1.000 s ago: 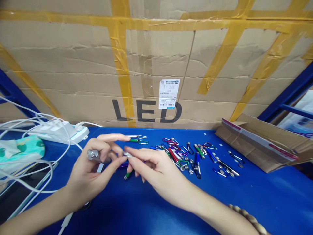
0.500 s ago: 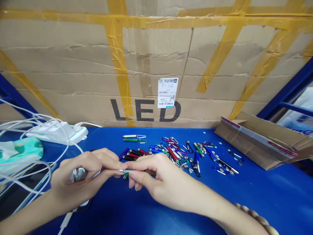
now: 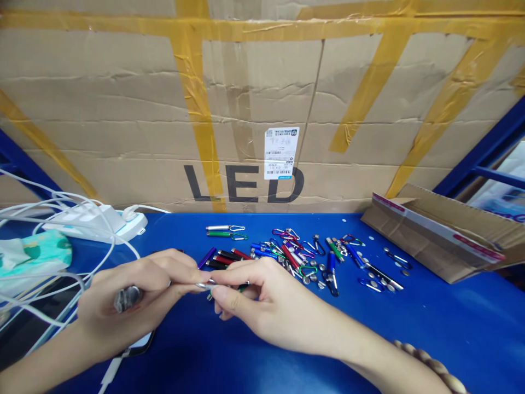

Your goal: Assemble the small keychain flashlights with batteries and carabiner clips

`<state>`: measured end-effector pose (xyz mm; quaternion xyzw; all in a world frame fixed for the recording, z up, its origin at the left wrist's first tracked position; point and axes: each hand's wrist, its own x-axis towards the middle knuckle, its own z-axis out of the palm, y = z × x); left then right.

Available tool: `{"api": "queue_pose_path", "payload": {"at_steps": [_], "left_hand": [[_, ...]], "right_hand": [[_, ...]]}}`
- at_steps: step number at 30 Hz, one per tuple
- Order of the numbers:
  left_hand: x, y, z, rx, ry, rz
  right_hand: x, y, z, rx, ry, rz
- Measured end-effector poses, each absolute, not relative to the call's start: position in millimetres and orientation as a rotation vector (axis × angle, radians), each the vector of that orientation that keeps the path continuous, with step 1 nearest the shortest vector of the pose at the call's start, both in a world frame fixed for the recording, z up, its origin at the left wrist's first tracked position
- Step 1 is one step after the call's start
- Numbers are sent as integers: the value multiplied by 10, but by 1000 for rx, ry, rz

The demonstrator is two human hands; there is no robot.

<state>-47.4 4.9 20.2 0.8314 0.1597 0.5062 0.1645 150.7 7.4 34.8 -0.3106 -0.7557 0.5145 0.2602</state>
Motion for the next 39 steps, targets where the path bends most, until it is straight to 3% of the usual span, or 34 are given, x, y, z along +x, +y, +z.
{"api": "queue_pose_path", "payload": {"at_steps": [9, 17, 21, 25, 28, 32, 39], "left_hand": [[-534, 49, 188, 2451, 420, 1253], [-397, 106, 149, 2389, 692, 1370], [-359, 32, 283, 2181, 1104, 1356], [-314, -73, 368, 1851, 1058, 871], [-243, -126, 308, 1728, 982, 632], [-173, -100, 179, 1714, 1010, 698], [-274, 58, 157, 1910, 1142, 1174]], "right_hand": [[1490, 129, 295, -841, -2071, 1322], [1433, 176, 200, -881, -2034, 1183], [1456, 239, 135, -851, -1995, 728], [1489, 256, 123, -671, -1971, 176], [1487, 223, 136, -577, -1999, 1], [1477, 234, 149, -744, -2064, 299], [1505, 292, 227, -975, -1687, 1573]]}}
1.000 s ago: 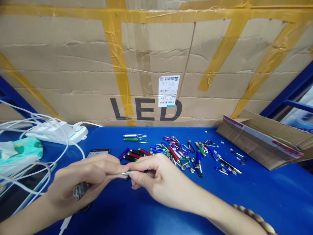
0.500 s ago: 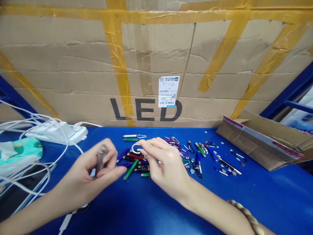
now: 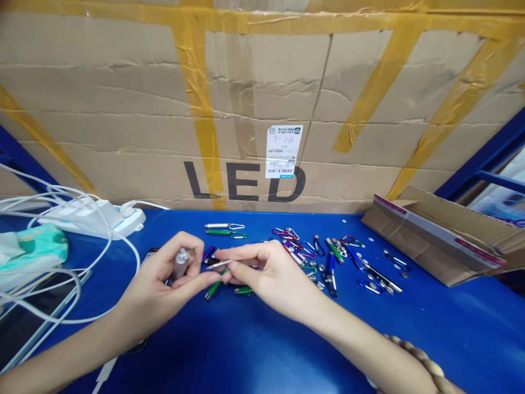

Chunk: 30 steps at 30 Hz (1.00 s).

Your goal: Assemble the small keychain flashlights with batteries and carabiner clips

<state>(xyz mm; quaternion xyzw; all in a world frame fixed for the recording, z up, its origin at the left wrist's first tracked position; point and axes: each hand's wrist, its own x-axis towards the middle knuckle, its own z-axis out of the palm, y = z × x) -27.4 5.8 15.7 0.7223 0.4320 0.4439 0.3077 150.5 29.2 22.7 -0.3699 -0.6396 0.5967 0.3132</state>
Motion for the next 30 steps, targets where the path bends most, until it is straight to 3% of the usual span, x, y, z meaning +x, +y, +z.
{"api": "queue_pose_path", "payload": {"at_steps": [4, 11, 18, 24, 30], "left_hand": [[-378, 116, 210, 2113, 901, 1251], [-470, 199, 272, 2326, 683, 1338], [-513, 188, 278, 2374, 712, 1357], [-496, 156, 282, 2417, 700, 1421], [-474, 124, 340, 2383, 709, 1354]], "right_hand": [[1536, 275, 277, -874, -1482, 1998], [1571, 264, 310, -625, -1241, 2333], [1534, 198, 345, -829, -1690, 1959], [1523, 172, 360, -759, -1890, 1703], [1536, 193, 306, -679, -1787, 1946]]}}
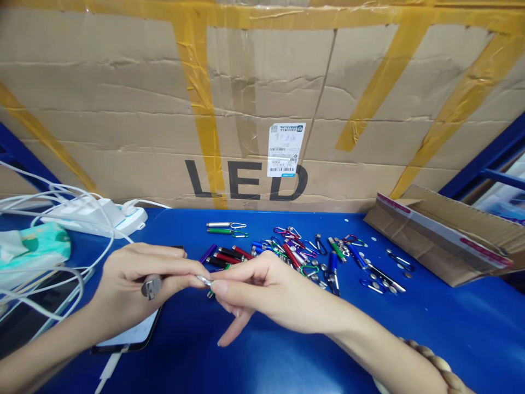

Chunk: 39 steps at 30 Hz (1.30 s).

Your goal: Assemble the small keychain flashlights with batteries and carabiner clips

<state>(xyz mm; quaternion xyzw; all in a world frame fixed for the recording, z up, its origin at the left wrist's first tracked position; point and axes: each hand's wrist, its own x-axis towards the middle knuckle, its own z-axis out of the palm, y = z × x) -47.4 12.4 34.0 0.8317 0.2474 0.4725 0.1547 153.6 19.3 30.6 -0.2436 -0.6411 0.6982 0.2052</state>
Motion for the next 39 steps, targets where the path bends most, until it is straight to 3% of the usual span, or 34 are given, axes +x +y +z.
{"api": "queue_pose_path", "payload": {"at_steps": [7, 14, 28, 34, 39], "left_hand": [[-487, 114, 369, 2333, 732, 1322], [-483, 124, 371, 2232, 740, 1346], [-449, 158, 309, 1977, 831, 1264], [-337, 117, 320, 1536, 1081, 1052], [-266, 31, 342, 1364, 1001, 1014]], "right_hand": [[1507, 192, 264, -623, -1639, 2084], [1490, 152, 313, -665, -1681, 1972], [1437, 164, 199, -671, -1425, 2076], [1447, 218, 262, -853, -1489, 1808], [1510, 217, 366, -924, -1859, 1212]]}}
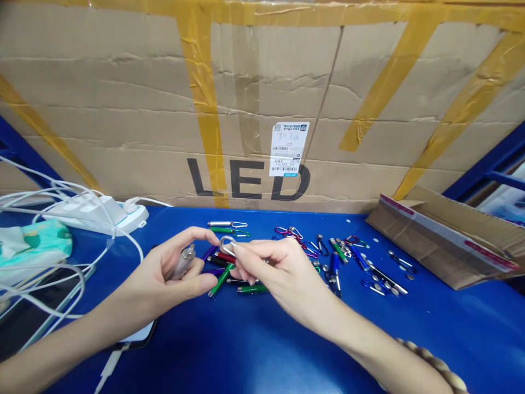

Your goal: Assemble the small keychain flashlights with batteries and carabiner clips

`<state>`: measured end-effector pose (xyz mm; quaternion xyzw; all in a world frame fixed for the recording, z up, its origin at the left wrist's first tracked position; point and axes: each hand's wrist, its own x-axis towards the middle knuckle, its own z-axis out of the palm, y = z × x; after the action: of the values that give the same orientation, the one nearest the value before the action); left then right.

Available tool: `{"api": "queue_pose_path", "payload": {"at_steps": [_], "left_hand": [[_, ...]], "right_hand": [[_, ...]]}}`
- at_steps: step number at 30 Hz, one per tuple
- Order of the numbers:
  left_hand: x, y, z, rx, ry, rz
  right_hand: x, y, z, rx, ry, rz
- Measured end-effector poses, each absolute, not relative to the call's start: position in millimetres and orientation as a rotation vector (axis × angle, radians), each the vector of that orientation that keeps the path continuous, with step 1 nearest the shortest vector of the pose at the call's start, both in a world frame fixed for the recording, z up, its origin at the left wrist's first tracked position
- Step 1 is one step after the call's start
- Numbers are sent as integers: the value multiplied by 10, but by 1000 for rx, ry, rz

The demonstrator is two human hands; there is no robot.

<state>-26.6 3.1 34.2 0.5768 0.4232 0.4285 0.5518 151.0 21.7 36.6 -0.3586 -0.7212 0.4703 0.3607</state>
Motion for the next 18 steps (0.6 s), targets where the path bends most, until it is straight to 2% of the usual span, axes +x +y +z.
{"api": "queue_pose_path", "payload": {"at_steps": [5, 9, 12, 18], "left_hand": [[-290, 18, 318, 1354, 927, 959], [-313, -10, 346, 1393, 877, 590], [-306, -53, 348, 1410, 862, 588], [-328, -3, 292, 1596, 921, 1197]], "right_hand": [[1558, 170, 305, -804, -2121, 533], [1565, 186, 176, -600, -2214, -23], [1579, 223, 120, -509, -2288, -64], [1577, 197, 251, -543, -2184, 216]]}}
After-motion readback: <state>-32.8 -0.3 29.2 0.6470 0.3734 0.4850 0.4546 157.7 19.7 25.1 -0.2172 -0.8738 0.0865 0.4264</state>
